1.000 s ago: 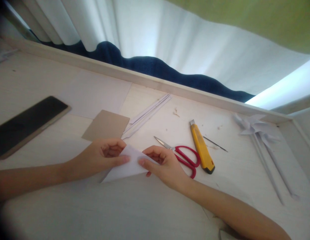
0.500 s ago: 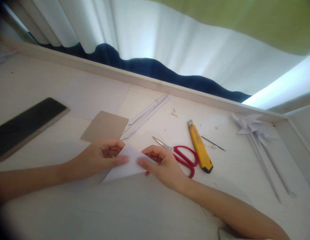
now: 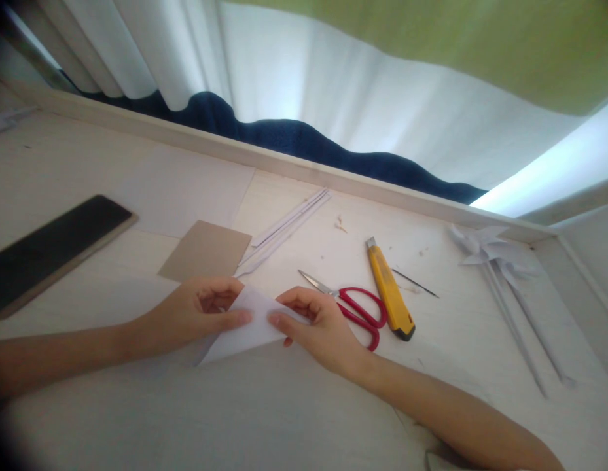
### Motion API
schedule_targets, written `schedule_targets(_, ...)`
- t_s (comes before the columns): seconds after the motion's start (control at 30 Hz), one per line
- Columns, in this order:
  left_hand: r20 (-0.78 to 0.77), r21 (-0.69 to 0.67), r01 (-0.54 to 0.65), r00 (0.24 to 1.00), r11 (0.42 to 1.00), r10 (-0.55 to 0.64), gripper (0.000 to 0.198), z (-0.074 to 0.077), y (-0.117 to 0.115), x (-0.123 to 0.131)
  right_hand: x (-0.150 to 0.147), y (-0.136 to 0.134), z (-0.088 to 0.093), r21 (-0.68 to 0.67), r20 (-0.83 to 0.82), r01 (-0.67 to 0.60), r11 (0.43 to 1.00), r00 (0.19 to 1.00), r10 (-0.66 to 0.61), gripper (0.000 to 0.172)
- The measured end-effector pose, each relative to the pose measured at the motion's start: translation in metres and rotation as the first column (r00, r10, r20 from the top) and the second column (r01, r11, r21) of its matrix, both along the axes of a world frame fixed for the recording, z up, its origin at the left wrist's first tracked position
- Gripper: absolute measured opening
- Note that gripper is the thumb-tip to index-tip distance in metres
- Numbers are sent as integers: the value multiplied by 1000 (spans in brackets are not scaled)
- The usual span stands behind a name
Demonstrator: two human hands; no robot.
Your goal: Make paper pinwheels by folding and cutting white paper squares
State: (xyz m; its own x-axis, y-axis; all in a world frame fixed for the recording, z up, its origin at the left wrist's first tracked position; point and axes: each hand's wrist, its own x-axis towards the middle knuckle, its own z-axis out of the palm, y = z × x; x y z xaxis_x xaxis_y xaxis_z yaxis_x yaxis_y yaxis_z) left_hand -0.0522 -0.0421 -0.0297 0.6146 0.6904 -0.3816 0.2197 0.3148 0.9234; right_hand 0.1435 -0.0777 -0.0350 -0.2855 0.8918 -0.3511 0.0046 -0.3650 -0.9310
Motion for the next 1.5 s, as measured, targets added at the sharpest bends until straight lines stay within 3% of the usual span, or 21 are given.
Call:
schedule_targets(0.57, 9, -50, -19, 1000, 999, 19, 27, 1, 1, 0, 2, 1, -1, 32, 12, 0, 999, 1000, 0, 11)
schedule_targets(0.77, 102, -203, -64, 991, 977, 86, 56, -4, 6, 0, 3, 1, -2, 55, -23, 50, 997, 999, -48, 15)
schedule_targets(0.93, 117, -405, -20, 990, 914, 73, 53, -2, 6, 3, 4, -1, 0, 87, -30, 56, 995, 998, -53, 19)
schedule_targets(1.07, 269, -597, 188, 963, 780, -26, 55, -3, 5, 2, 8, -2, 1, 186, 47, -8, 983, 999, -1, 23)
schedule_targets(1.23, 387, -633, 314, 920, 708, -62, 60, -9, 5, -1, 10, -3, 1, 236, 58, -29, 971, 998, 16, 24)
schedule_targets(1.37, 372, -625, 299, 926, 721, -61, 58, -8, 5, 0, 10, -3, 0, 236, 62, -39, 971, 998, 25, 26)
schedule_targets(1.5, 328, -569, 232, 944, 789, -40, 47, -5, 6, 0, 14, -3, -1, 285, 49, -33, 958, 999, 19, 38)
